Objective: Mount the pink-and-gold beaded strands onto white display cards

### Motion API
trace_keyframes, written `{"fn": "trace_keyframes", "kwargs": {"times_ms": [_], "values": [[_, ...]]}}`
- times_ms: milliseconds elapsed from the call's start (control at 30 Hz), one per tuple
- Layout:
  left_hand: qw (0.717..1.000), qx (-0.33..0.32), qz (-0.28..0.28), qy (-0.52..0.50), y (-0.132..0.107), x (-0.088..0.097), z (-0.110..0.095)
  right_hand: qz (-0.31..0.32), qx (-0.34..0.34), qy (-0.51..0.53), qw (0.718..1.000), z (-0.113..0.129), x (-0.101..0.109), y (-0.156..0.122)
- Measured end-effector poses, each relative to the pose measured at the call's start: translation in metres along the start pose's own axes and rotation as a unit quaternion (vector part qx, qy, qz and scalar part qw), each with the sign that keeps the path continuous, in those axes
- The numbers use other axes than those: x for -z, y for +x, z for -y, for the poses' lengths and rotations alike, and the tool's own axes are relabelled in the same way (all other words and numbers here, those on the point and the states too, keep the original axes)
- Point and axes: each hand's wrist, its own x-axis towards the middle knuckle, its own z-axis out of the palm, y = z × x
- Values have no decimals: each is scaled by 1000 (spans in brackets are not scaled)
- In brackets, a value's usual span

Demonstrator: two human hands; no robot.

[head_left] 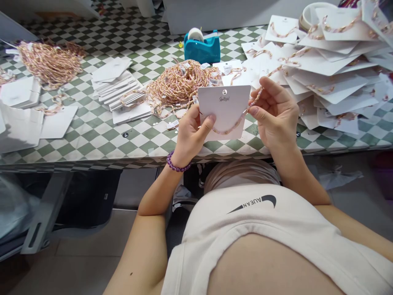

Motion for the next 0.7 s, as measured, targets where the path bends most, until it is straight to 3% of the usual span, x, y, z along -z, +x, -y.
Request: {"fn": "trace_keyframes", "kwargs": {"times_ms": [267, 700], "values": [[1000, 9, 28, 5, -1, 2, 2, 9, -26, -11, 1000, -7, 9, 2], [1000, -8, 21, 5, -1, 0, 2, 63, -171, 110, 977, -7, 16, 9]]}}
